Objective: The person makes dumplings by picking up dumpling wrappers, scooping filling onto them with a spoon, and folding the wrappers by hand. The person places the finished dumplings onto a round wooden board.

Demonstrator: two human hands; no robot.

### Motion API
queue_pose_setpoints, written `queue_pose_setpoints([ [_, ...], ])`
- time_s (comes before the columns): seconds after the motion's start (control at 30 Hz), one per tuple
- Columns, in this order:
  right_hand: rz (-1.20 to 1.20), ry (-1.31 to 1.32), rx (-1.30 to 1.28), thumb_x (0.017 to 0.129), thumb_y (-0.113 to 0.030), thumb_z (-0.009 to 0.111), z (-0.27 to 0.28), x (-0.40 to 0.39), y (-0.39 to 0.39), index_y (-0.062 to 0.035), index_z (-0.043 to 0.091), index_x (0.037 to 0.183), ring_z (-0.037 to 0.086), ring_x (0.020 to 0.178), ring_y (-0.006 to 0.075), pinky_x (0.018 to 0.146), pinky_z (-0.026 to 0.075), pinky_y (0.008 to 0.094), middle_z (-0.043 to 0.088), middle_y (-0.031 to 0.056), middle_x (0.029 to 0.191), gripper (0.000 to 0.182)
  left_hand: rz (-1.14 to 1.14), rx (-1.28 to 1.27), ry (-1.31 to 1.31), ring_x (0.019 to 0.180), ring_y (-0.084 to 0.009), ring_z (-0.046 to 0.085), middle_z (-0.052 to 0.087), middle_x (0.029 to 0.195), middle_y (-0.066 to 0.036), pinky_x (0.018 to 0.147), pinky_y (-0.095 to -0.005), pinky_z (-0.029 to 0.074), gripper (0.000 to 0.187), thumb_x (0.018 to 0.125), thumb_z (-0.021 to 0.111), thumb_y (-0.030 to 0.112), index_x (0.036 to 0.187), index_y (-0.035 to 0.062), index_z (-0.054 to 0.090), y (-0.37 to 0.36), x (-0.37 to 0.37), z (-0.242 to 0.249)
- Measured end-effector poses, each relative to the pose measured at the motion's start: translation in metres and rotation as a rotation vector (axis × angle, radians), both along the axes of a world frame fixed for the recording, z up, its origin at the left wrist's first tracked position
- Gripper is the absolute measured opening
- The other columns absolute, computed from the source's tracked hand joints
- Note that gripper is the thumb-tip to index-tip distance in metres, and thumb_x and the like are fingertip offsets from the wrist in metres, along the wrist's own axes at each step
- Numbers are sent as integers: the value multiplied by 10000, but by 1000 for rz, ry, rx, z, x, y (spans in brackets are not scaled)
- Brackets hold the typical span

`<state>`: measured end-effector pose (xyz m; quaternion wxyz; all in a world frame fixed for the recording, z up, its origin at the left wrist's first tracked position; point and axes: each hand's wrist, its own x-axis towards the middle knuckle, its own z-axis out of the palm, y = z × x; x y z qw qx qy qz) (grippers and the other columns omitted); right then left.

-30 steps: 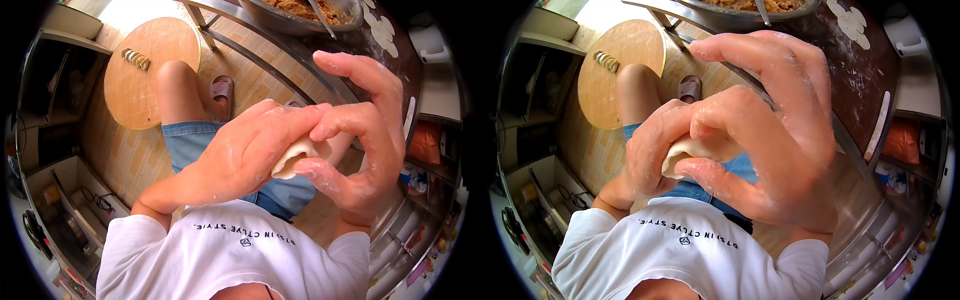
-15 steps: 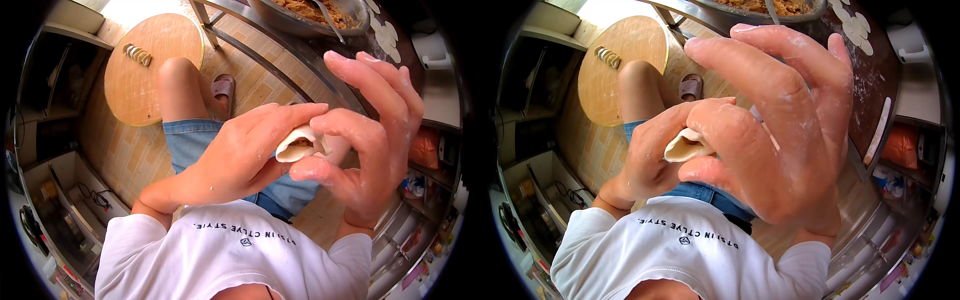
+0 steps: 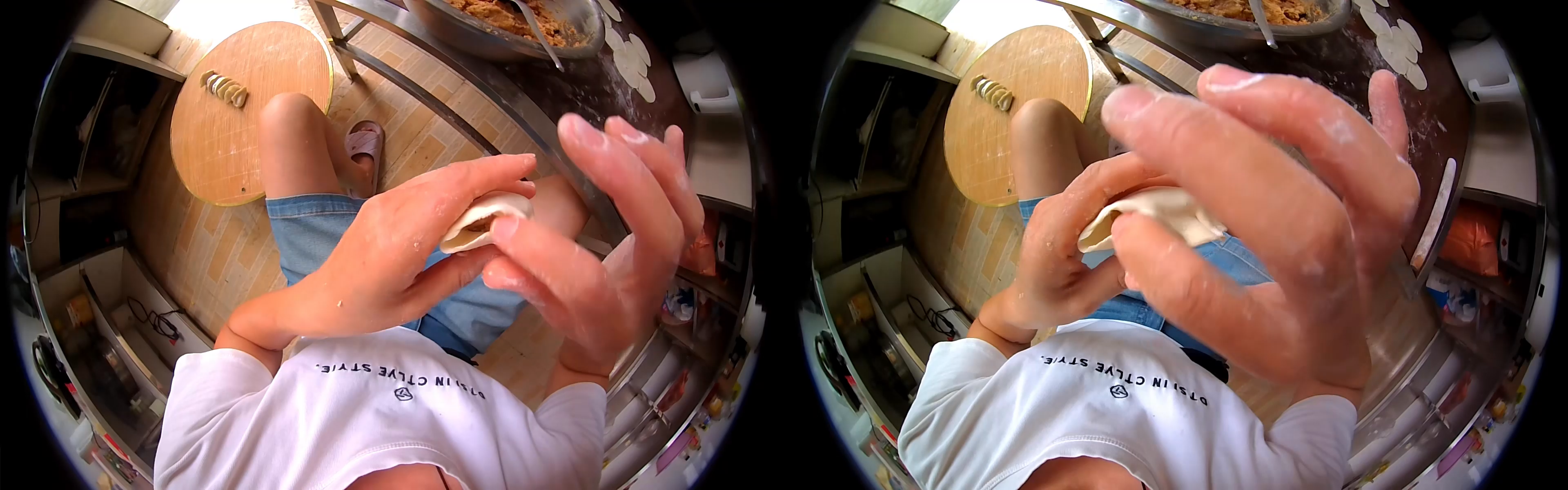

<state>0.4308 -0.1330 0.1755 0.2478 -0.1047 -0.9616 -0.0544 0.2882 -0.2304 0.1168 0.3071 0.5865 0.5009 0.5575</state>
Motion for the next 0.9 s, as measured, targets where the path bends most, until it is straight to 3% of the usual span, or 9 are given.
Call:
queue_pose_setpoints([
  [0.13,-45,-1,5,811,-487,522,-3,-1,-1,-244,589,791,449,1089,262,962,348,501,517,52,1182,253,-3,-6,-46,967,-220,579,567,1101,-157,827,-293,447,448,776,626,-19,1190,-41,454,0,2,0],
  [0.23,29,84,62,816,-475,529,-11,-5,-1,-237,590,777,444,1098,263,975,335,486,522,44,1180,248,31,105,194,989,-221,576,561,1125,-172,847,-296,447,488,789,613,-21,1233,-55,413,-1,-2,4],
  [0.33,36,90,-9,788,-444,579,-11,-2,2,-222,585,755,448,1101,268,984,317,483,533,42,1172,225,-14,-1,187,1003,-227,575,564,1116,-177,864,-295,442,503,795,619,-4,1239,-65,391,-4,-5,7],
  [0.47,17,38,-162,747,-429,635,-3,3,6,-194,577,727,467,1086,278,989,305,479,546,51,1160,243,-51,19,-54,1024,-233,565,562,1102,-175,875,-314,443,486,797,627,13,1221,-53,399,-1,1,-5],
  [0.6,127,164,-417,667,-540,657,-13,0,11,-133,559,881,495,1074,291,980,324,457,538,133,1152,470,-132,-23,-313,1018,-239,569,554,1119,-145,849,-319,451,461,770,576,-50,1207,-29,432,-6,8,-3],
  [0.63,164,225,-473,648,-596,626,-24,-2,13,-98,538,959,497,1077,294,971,337,446,530,154,1157,594,-155,-50,-400,1005,-238,575,556,1117,-127,828,-313,457,465,751,556,-84,1200,-21,451,-7,10,-1],
  [0.7,247,346,-577,609,-709,565,-44,-7,17,-28,496,1115,501,1084,299,954,365,425,516,194,1167,852,-227,-101,-634,1050,-186,544,538,1155,-105,879,-295,429,429,811,526,-50,1226,-21,425,-6,11,1],
  [0.77,228,373,-561,623,-756,470,-51,-13,14,1,498,1132,508,1071,300,942,377,418,521,199,1162,913,-290,-154,-865,1075,-169,522,525,1171,-96,908,-294,412,422,833,511,-33,1242,-22,408,-7,13,2],
  [0.9,260,408,-468,686,-789,294,-55,-17,15,22,545,1080,532,1027,307,920,390,426,563,201,1093,936,-327,-91,-893,1106,-174,489,506,1184,-120,934,-308,386,442,892,506,103,1282,-39,353,-9,15,-5],
])
